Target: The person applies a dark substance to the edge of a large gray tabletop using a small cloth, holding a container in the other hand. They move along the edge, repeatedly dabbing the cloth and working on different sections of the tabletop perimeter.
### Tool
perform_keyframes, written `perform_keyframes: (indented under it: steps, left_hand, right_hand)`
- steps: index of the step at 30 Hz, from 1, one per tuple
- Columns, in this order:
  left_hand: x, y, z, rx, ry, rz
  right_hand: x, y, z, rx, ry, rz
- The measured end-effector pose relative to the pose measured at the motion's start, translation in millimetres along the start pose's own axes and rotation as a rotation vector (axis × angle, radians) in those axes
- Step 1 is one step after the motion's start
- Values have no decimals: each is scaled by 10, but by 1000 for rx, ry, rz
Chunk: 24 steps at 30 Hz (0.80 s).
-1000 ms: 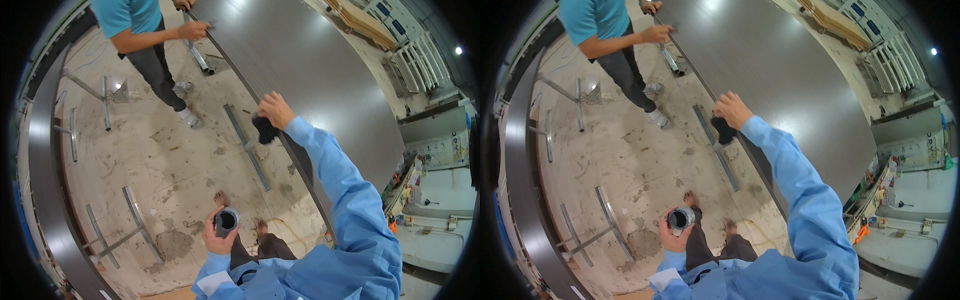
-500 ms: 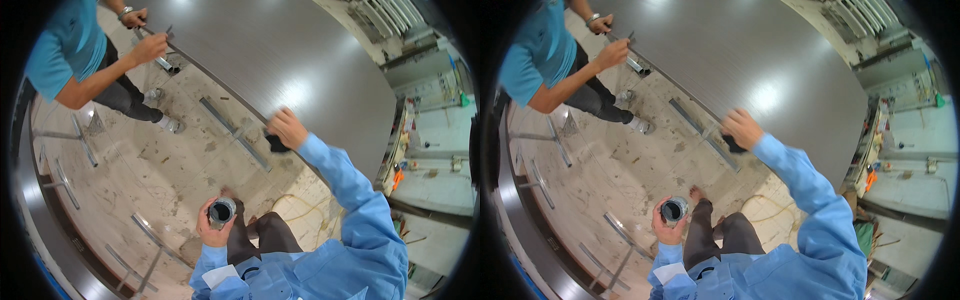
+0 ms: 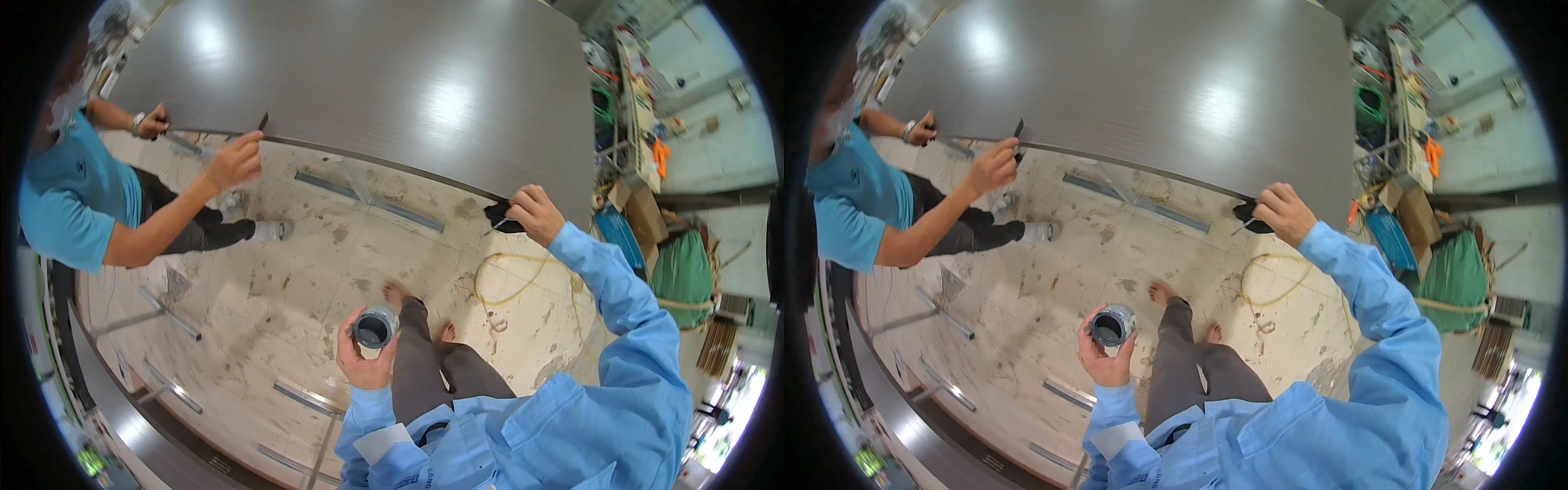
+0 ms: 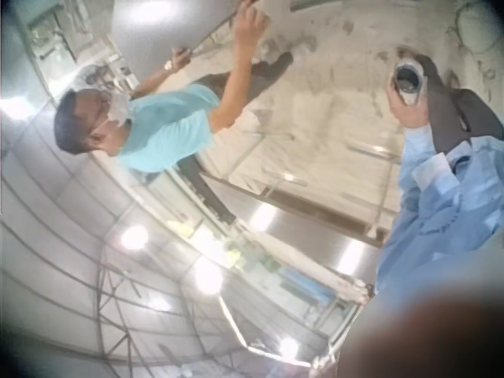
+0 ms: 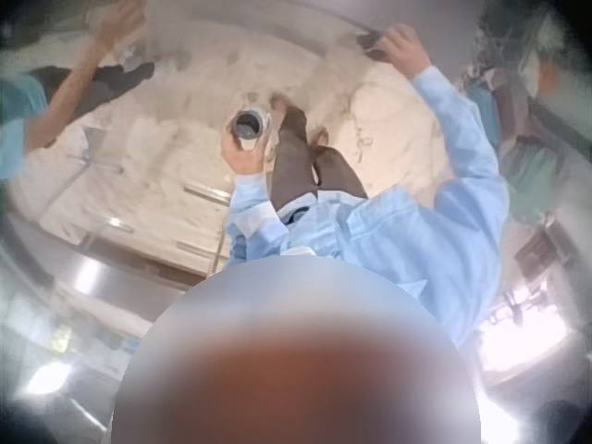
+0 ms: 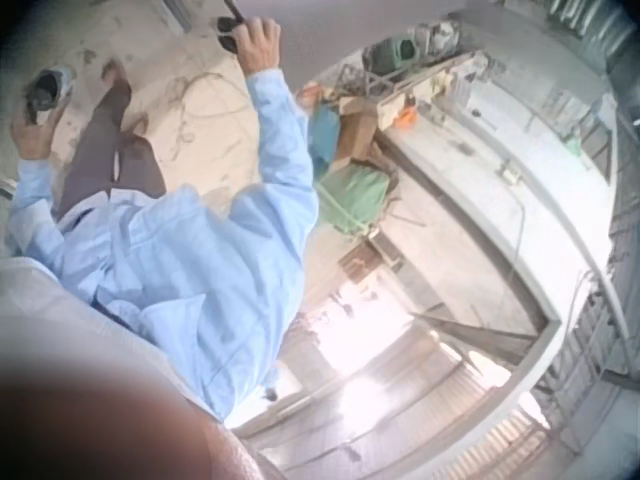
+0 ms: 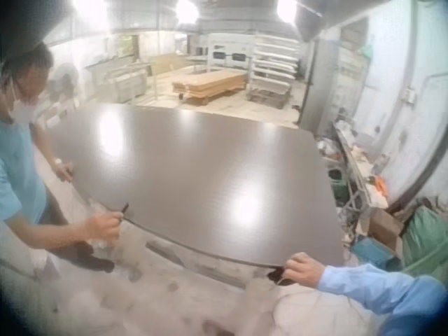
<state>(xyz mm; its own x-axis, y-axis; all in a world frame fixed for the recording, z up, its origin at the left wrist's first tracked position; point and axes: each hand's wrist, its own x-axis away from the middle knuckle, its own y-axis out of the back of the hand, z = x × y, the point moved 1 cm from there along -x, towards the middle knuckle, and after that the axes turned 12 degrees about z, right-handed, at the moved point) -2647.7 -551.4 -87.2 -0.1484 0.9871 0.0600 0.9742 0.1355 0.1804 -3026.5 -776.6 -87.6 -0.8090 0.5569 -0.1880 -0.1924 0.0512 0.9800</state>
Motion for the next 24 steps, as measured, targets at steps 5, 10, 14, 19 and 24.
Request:
perform_keyframes:
  steps: [5,10,14,19,24]
  left_hand:
    - [392,-319,47,-30,-36,138]
    - [542,-638,94,-90,-40,320]
    - [488,-836,164,-139,-42,522]
    - [442,-963,186,-212,-44,681]
    - [416,-959,135,-253,-53,701]
  right_hand:
    - [1414,-139,937,-450,-790,-463]
    - [1865,-432,1416,-636,-1330,-873]
    - [1826,-440,1215,-509,-1389,-1006]
    - [1722,-490,990,-411,-1336,-1072]
    - [1620,-632,930,-439,-1316,-1143]
